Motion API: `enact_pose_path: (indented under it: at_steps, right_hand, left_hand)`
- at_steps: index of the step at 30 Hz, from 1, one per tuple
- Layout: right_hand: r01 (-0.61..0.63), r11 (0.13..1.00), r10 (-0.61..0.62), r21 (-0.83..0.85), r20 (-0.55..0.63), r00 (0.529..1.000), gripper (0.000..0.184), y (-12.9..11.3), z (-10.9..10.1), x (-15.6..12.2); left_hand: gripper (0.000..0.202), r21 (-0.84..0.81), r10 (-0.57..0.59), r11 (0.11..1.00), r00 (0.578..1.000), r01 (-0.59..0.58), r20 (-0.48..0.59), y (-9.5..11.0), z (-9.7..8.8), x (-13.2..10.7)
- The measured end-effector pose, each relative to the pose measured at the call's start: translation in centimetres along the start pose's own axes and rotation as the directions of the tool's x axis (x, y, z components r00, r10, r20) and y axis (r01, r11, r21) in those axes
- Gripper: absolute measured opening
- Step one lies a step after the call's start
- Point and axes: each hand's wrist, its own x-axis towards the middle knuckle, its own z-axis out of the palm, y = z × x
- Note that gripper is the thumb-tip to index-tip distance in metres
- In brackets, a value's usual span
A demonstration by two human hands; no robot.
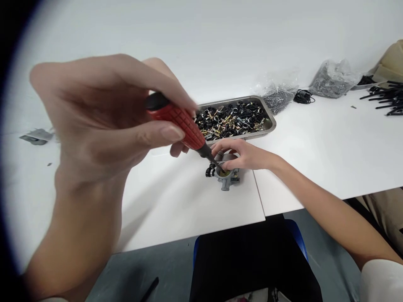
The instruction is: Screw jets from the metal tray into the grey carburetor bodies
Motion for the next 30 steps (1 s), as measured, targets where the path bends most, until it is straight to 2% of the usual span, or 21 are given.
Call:
enact_pose_path:
  at_steps: [3, 6, 7, 9, 11, 13, 16, 20, 22, 24, 26, 28, 30]
  right_hand:
    - [0.029, 1.0, -0.029, 0.0, 0.013, 0.999, 0.025, 0.1, 0.0, 0.0]
    - [0.014, 1.0, -0.014, -0.002, -0.001, 1.0, 0.026, 0.2, 0.0, 0.0]
    - [0.006, 1.0, -0.006, -0.005, -0.006, 1.0, 0.026, 0.2, 0.0, 0.0]
    - [0.002, 1.0, -0.002, -0.009, -0.003, 1.0, 0.027, 0.1, 0.0, -0.1]
    - [0.004, 1.0, -0.004, -0.016, 0.01, 1.0, 0.026, 0.0, 0.0, -0.1]
    - [0.011, 1.0, -0.011, -0.029, 0.012, 1.0, 0.025, 0.0, 0.0, -0.1]
    - [0.027, 0.999, -0.027, -0.042, -0.011, 1.0, 0.027, 0.1, 0.0, -0.1]
    - [0.027, 0.999, -0.027, -0.046, 0.003, 1.0, 0.025, 0.0, 0.0, -0.1]
    - [0.014, 0.999, -0.014, -0.035, 0.009, 1.0, 0.025, -0.1, 0.0, -0.1]
    - [0.008, 1.0, -0.008, -0.027, 0.006, 1.0, 0.027, -0.1, 0.0, -0.1]
    - [0.015, 0.999, -0.015, -0.029, -0.001, 1.0, 0.027, -0.1, 0.1, -0.1]
    - [0.024, 0.999, -0.024, -0.028, 0.006, 1.0, 0.027, 0.0, 0.1, -0.1]
    - [0.024, 1.0, -0.024, -0.016, 0.013, 1.0, 0.026, 0.0, 0.1, 0.0]
  left_hand:
    - [0.032, 0.038, -0.021, 0.999, 0.999, 0.019, 0.047, -0.2, -0.3, 0.0]
    - [0.021, 0.025, -0.024, 0.999, 0.99, 0.021, 0.137, -0.1, -0.6, 0.1]
    - [0.017, 0.034, -0.013, 0.999, 0.99, 0.008, 0.143, 0.0, -0.6, 0.1]
    - [0.022, 0.052, -0.011, 0.999, 0.993, 0.005, 0.114, 0.2, -0.5, 0.1]
    - [0.029, 0.042, -0.096, 0.995, 0.993, 0.093, 0.071, 0.4, -0.5, -0.1]
    - [0.029, -0.01, -0.146, 0.989, 0.984, 0.147, 0.105, 0.5, -0.6, -0.2]
    - [0.018, -0.001, -0.064, 0.998, 0.979, 0.065, 0.191, 0.5, -0.8, -0.2]
    - [0.026, 0.044, -0.092, 0.995, 0.992, 0.088, 0.082, 0.2, -0.8, -0.1]
    - [0.029, 0.014, -0.091, 0.996, 0.99, 0.09, 0.109, 0.1, -0.8, -0.1]
    - [0.024, -0.018, -0.057, 0.998, 0.984, 0.061, 0.17, 0.1, -0.8, -0.1]
    - [0.018, -0.001, -0.054, 0.998, 0.987, 0.055, 0.149, 0.4, -0.6, -0.2]
    - [0.024, 0.03, -0.108, 0.994, 0.992, 0.106, 0.066, 0.8, -0.4, -0.4]
    - [0.03, 0.007, -0.201, 0.979, 0.979, 0.201, 0.012, 1.2, -0.3, -0.5]
